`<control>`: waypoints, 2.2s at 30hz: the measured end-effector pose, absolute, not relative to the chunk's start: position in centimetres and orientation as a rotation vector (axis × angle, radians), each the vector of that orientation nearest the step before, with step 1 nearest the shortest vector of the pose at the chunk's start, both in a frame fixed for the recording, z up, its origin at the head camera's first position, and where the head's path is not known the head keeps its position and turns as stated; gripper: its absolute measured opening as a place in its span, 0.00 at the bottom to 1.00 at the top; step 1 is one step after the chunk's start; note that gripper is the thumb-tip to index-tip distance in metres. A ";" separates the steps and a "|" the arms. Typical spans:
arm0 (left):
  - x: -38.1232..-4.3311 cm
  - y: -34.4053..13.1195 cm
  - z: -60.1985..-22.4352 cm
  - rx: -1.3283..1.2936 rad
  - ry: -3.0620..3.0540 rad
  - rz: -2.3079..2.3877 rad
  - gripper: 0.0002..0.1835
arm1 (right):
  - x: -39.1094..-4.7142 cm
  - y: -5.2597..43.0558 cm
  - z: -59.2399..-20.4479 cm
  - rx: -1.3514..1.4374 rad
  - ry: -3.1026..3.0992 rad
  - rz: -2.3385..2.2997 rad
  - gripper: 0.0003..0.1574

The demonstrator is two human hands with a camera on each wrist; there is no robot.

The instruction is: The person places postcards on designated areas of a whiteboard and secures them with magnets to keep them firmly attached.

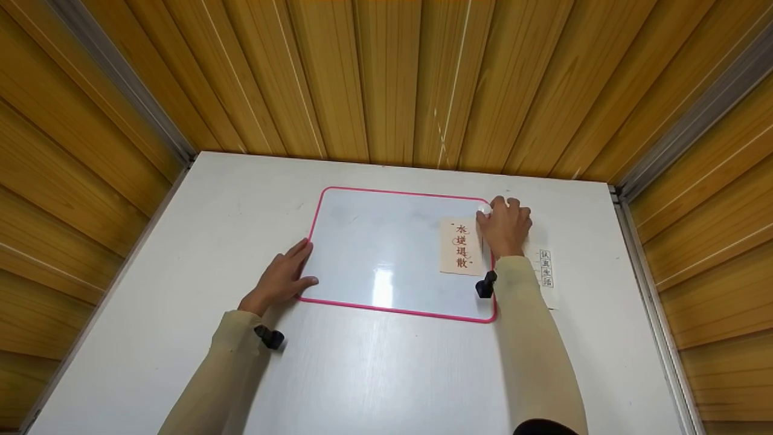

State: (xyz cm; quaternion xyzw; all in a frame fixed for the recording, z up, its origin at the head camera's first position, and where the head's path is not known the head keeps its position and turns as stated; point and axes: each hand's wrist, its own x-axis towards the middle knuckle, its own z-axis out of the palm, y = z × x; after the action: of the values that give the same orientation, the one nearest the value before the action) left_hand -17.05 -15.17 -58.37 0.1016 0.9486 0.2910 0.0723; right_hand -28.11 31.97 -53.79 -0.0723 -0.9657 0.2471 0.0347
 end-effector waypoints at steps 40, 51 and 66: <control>-17.1 -15.0 -58.2 0.256 2.838 0.891 0.46 | -29.2 28.6 -55.5 -0.126 -2.996 0.796 0.23; -17.1 -15.1 -58.2 0.262 2.841 0.890 0.46 | -29.2 28.4 -55.9 -0.114 -3.012 0.782 0.22; -17.0 -15.1 -58.1 0.282 2.841 0.892 0.46 | -29.4 28.3 -56.2 -0.098 -3.039 0.762 0.23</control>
State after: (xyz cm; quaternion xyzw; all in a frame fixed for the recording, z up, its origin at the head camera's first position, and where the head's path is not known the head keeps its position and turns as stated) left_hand -17.00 -15.15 -58.12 0.0941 0.9471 0.2974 0.0752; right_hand -29.44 28.26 -56.20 -0.0312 -0.9695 0.2432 0.0033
